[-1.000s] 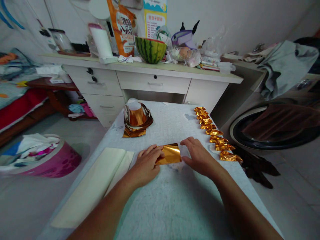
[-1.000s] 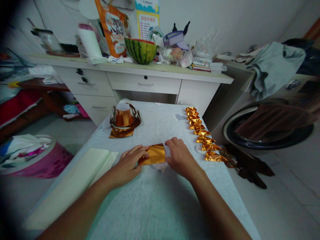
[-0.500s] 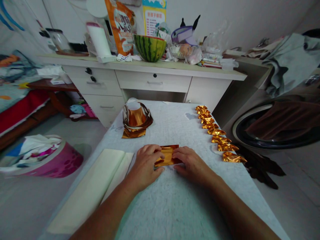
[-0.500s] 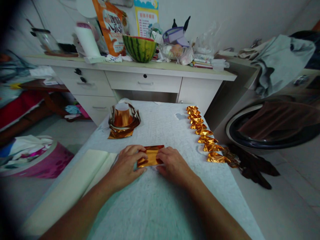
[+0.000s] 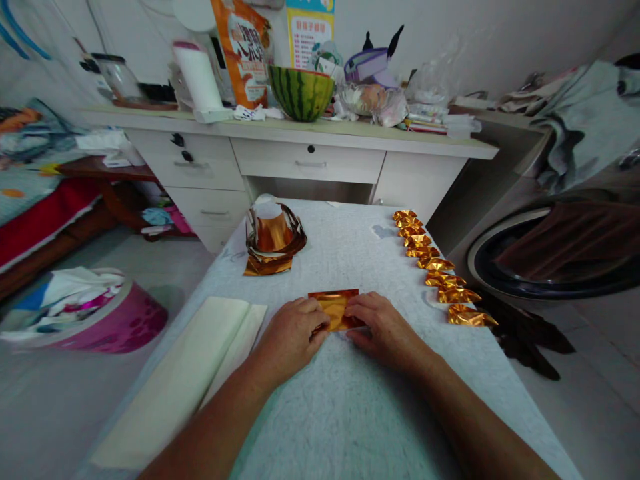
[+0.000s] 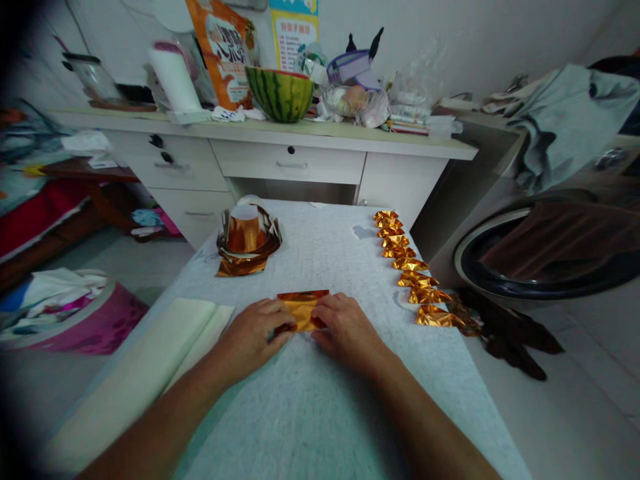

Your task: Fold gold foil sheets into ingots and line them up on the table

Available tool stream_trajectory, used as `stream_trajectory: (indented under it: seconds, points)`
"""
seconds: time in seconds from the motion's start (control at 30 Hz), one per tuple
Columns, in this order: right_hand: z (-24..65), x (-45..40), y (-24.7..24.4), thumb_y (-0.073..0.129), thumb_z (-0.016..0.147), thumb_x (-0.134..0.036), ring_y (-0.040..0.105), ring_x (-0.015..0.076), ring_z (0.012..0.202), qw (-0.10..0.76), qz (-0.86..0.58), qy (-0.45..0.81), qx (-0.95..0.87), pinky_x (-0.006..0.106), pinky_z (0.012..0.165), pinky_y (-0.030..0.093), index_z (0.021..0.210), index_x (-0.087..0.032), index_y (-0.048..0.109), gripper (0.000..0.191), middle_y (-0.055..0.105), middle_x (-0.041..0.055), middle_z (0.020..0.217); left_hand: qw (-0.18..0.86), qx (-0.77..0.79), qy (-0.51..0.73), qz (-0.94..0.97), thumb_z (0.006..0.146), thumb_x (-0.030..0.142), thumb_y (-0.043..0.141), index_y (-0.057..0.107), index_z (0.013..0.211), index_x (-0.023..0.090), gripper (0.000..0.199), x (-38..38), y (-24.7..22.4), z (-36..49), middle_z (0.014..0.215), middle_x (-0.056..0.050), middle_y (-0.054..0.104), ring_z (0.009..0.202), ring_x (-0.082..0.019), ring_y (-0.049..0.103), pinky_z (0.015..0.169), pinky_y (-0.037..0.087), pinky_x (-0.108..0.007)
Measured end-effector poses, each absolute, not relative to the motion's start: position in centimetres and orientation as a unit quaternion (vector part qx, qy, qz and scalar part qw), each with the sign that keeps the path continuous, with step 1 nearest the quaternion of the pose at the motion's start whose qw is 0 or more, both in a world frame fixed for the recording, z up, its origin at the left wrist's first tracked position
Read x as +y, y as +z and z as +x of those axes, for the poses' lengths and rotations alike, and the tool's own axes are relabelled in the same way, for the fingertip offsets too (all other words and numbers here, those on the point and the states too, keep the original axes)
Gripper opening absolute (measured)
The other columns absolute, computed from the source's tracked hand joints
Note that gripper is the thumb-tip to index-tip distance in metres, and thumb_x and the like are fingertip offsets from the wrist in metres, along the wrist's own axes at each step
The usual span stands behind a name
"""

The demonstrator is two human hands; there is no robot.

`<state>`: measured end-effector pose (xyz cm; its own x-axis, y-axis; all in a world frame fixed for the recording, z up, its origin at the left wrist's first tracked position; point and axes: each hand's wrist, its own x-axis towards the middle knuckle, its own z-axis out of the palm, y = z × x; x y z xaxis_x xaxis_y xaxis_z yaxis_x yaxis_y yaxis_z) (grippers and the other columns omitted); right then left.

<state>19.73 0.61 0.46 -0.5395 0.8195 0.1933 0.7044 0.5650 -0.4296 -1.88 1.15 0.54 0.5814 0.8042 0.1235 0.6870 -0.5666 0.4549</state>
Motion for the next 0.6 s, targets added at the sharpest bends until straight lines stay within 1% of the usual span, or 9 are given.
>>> stream_trajectory:
  seconds: [0.17, 0.3, 0.53, 0.6]
  points:
    - [19.73, 0.79, 0.1, 0.067, 0.081, -0.021, 0.055, 0.0213, 0.097, 0.197, -0.431, 0.142, -0.869, 0.035, 0.086, 0.042, 0.095, -0.019, 0.067, 0.014, 0.065, 0.0079, 0.103, 0.168, 0.422, 0.183, 0.872, 0.08, 0.013, 0.061, 0.064, 0.094, 0.02, 0.017, 1.07, 0.56, -1.76, 0.101, -0.003, 0.063, 0.096, -0.021, 0.052, 0.085, 0.041, -0.035]
    - [19.65, 0.9, -0.1, 0.063, 0.084, -0.019, 0.055, 0.0201, 0.095, 0.198, -0.427, 0.136, -0.872, 0.033, 0.085, 0.041, 0.093, -0.018, 0.067, 0.01, 0.065, 0.0073, 0.1, 0.171, 0.419, 0.182, 0.873, 0.08, 0.013, 0.061, 0.065, 0.094, 0.02, 0.016, 1.05, 0.42, -1.77, 0.1, -0.002, 0.063, 0.096, -0.021, 0.052, 0.086, 0.041, -0.035]
    - [19.58, 0.89, 0.13, 0.054, 0.089, -0.017, 0.054, 0.0189, 0.093, 0.197, -0.423, 0.138, -0.874, 0.033, 0.085, 0.04, 0.096, -0.019, 0.069, 0.016, 0.065, 0.0064, 0.098, 0.169, 0.425, 0.183, 0.87, 0.08, 0.015, 0.063, 0.065, 0.092, 0.02, 0.013, 1.04, 0.39, -1.73, 0.098, -0.002, 0.064, 0.095, -0.021, 0.052, 0.086, 0.042, -0.035]
    - [19.52, 0.81, 0.23, 0.052, 0.089, -0.015, 0.053, 0.0191, 0.093, 0.199, -0.427, 0.136, -0.871, 0.033, 0.085, 0.04, 0.095, -0.019, 0.069, 0.018, 0.064, 0.0067, 0.098, 0.165, 0.427, 0.182, 0.87, 0.083, 0.015, 0.059, 0.067, 0.09, 0.021, 0.011, 1.07, 0.31, -1.71, 0.094, -0.003, 0.064, 0.091, -0.019, 0.053, 0.084, 0.043, -0.034]
